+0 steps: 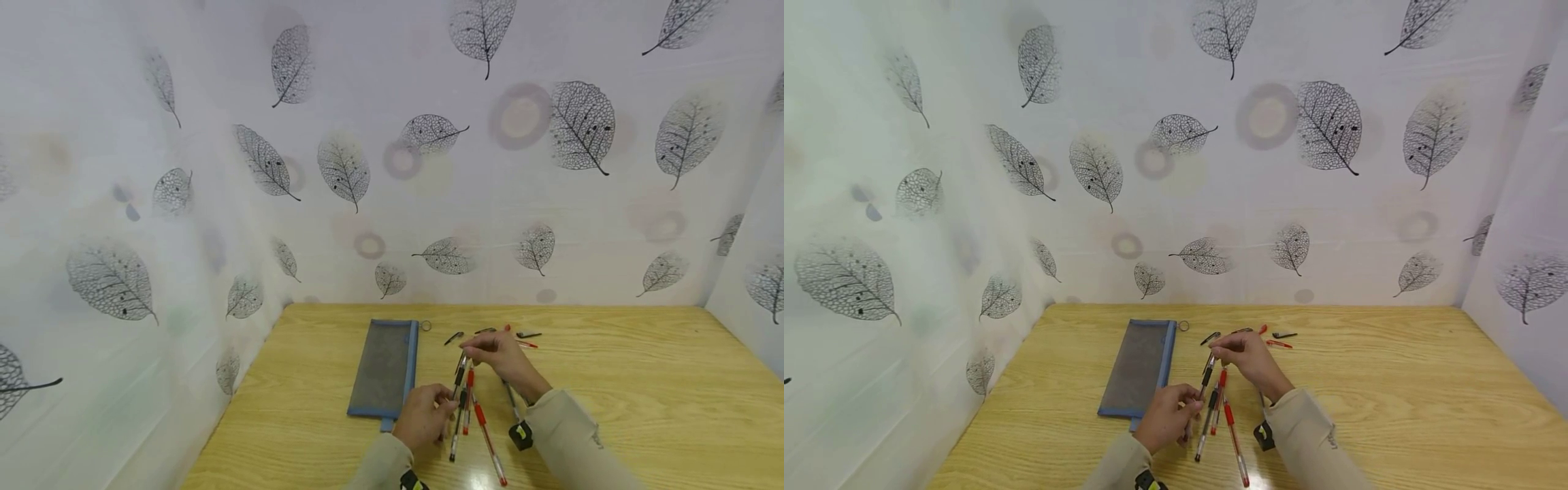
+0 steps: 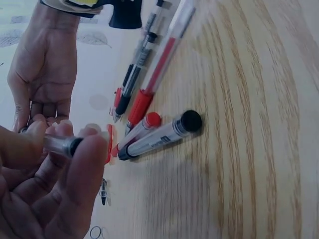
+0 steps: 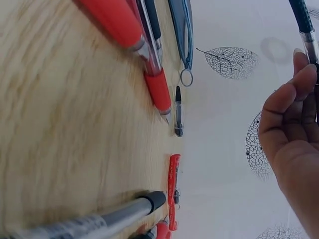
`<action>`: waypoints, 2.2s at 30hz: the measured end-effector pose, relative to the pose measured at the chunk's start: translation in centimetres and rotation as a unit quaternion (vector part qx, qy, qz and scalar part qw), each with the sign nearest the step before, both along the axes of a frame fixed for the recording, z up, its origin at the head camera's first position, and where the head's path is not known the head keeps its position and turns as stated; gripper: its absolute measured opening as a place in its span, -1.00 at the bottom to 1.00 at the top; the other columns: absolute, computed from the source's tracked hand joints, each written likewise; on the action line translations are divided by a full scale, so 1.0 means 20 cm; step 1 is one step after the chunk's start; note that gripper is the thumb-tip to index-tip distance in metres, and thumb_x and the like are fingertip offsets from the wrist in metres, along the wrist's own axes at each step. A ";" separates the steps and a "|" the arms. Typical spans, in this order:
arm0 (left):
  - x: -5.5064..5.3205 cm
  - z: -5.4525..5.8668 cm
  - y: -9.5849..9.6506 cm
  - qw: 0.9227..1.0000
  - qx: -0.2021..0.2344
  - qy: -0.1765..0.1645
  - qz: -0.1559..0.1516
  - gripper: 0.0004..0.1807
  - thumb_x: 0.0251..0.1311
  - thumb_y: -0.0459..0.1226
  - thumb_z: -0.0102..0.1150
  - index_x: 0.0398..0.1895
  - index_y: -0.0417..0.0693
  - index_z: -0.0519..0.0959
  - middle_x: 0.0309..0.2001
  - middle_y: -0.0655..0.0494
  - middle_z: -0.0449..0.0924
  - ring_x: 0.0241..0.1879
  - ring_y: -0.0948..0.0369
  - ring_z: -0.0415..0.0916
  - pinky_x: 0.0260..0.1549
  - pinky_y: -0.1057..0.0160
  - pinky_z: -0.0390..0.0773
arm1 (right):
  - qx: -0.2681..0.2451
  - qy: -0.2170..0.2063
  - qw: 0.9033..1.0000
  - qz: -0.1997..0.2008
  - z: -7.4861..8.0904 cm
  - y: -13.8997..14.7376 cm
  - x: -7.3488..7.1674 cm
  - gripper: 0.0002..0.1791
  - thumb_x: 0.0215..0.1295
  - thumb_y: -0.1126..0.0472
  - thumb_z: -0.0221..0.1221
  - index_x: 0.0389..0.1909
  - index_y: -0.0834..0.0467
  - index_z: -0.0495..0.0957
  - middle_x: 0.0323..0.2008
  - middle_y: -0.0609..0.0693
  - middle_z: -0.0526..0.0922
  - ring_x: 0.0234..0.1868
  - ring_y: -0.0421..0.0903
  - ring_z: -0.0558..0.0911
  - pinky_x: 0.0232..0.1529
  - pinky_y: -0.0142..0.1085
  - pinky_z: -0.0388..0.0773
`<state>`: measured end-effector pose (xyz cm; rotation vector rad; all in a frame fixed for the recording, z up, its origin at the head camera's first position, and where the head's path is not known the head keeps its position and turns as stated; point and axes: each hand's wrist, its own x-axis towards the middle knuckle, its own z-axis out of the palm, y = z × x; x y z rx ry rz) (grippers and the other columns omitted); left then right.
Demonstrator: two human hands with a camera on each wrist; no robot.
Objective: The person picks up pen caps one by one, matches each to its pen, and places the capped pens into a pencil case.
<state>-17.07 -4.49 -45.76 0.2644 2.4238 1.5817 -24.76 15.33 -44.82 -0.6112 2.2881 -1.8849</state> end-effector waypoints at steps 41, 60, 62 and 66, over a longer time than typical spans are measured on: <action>-0.05 -0.06 -0.02 0.997 0.018 -0.071 -0.016 -0.80 0.31 -0.26 0.14 -0.11 -0.19 0.59 -0.49 0.07 0.61 -0.69 0.27 0.45 -0.72 0.28 0.58 | 0.039 -0.033 0.998 0.022 -0.06 -0.05 -0.05 -0.58 0.35 0.21 0.18 0.08 0.43 0.46 -0.14 0.19 0.63 -0.15 0.09 0.61 -0.13 -0.02 0.60; -0.05 -0.05 -0.05 0.997 -0.026 -0.068 0.012 -0.81 0.24 -0.37 0.19 -0.11 -0.24 0.59 -0.47 0.12 0.58 -0.68 0.26 0.50 -0.66 0.28 0.58 | 0.135 -0.028 0.990 0.034 -0.07 -0.11 -0.13 -0.76 0.33 0.26 0.18 -0.13 0.38 0.61 -0.26 0.05 0.63 -0.29 0.00 0.58 -0.29 -0.13 0.59; -0.06 -0.06 -0.05 0.997 -0.028 -0.066 0.016 -0.82 0.24 -0.37 0.20 -0.12 -0.25 0.59 -0.48 0.12 0.57 -0.68 0.26 0.51 -0.66 0.28 0.58 | 0.148 -0.033 0.988 0.032 -0.07 -0.12 -0.14 -0.78 0.31 0.27 0.19 -0.15 0.36 0.62 -0.27 0.05 0.63 -0.30 -0.01 0.58 -0.29 -0.13 0.59; -0.06 -0.06 -0.05 0.997 -0.036 -0.060 0.029 -0.83 0.22 -0.40 0.21 -0.14 -0.24 0.59 -0.49 0.12 0.58 -0.67 0.27 0.53 -0.64 0.29 0.59 | 0.168 -0.034 0.985 0.033 -0.08 -0.14 -0.17 -0.81 0.27 0.30 0.23 -0.21 0.36 0.65 -0.28 0.03 0.64 -0.31 -0.05 0.58 -0.30 -0.15 0.59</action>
